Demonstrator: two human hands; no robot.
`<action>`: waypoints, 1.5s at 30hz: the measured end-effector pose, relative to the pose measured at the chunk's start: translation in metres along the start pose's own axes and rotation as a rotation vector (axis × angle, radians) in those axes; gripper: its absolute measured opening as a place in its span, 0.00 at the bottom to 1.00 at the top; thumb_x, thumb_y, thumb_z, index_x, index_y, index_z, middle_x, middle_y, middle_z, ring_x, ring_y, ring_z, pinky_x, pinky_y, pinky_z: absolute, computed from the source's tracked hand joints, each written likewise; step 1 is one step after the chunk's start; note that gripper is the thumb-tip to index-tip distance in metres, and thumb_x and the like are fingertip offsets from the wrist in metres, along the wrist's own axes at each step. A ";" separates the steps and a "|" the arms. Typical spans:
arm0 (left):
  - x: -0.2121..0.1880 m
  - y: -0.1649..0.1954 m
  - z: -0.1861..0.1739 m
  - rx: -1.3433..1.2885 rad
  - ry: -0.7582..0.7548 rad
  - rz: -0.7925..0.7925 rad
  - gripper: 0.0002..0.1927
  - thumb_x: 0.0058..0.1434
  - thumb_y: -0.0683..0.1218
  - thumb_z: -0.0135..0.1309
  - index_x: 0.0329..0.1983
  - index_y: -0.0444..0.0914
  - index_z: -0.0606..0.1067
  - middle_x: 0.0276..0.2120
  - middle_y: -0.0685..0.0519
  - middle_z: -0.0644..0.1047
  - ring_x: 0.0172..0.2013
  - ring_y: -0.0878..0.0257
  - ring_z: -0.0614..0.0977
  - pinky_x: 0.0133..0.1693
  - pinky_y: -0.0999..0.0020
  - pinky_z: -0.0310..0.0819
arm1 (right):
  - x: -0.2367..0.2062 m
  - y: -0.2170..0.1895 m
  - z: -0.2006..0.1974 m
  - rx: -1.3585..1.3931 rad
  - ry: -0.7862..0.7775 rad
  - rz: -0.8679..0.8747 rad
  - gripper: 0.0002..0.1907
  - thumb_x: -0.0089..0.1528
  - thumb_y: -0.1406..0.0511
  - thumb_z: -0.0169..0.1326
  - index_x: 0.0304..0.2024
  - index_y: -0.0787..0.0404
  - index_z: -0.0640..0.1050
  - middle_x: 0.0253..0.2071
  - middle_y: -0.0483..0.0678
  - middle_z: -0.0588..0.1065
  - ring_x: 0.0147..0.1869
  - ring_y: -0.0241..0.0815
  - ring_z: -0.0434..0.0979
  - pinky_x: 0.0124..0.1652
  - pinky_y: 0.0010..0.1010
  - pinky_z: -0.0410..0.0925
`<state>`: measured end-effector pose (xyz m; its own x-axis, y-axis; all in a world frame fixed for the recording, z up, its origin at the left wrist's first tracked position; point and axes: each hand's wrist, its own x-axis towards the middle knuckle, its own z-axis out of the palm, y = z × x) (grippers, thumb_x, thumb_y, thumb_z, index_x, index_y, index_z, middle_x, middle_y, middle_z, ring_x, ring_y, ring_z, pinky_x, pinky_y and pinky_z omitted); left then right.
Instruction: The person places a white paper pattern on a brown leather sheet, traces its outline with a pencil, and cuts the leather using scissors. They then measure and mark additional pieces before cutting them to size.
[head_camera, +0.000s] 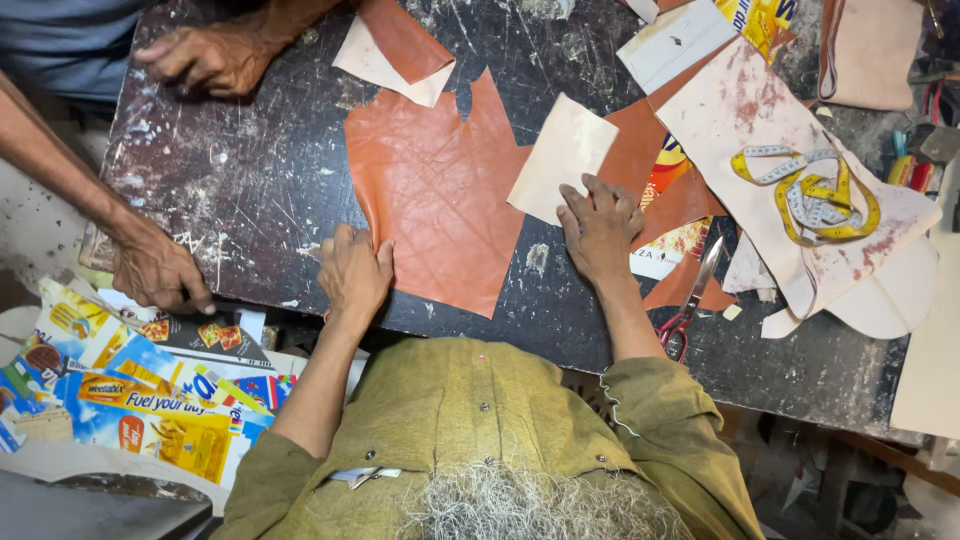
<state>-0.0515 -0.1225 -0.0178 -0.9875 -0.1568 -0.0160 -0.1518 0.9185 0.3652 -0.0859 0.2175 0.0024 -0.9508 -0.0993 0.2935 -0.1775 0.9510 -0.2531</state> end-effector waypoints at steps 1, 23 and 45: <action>0.004 0.000 0.000 -0.005 -0.017 -0.007 0.18 0.63 0.55 0.61 0.42 0.35 0.79 0.45 0.45 0.72 0.48 0.43 0.75 0.41 0.44 0.73 | -0.003 0.001 -0.002 0.004 -0.055 0.027 0.16 0.65 0.58 0.59 0.56 0.47 0.81 0.60 0.45 0.73 0.63 0.54 0.65 0.56 0.55 0.56; 0.025 -0.056 -0.030 -0.107 0.221 -0.009 0.18 0.64 0.52 0.64 0.39 0.33 0.74 0.43 0.41 0.71 0.46 0.42 0.75 0.46 0.46 0.68 | 0.006 -0.012 0.005 0.394 -0.139 0.535 0.14 0.66 0.61 0.62 0.48 0.62 0.79 0.32 0.53 0.77 0.39 0.49 0.80 0.44 0.38 0.70; 0.049 0.055 0.007 -0.378 0.076 0.654 0.11 0.62 0.44 0.61 0.47 0.40 0.77 0.51 0.50 0.75 0.55 0.50 0.76 0.57 0.53 0.71 | -0.042 0.019 0.000 0.305 0.137 0.214 0.18 0.62 0.65 0.66 0.55 0.57 0.84 0.55 0.47 0.72 0.56 0.46 0.69 0.56 0.39 0.62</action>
<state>-0.1088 -0.0775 -0.0049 -0.8634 0.3401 0.3726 0.5024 0.6479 0.5726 -0.0493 0.2393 -0.0149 -0.9353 0.1517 0.3195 -0.0658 0.8130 -0.5786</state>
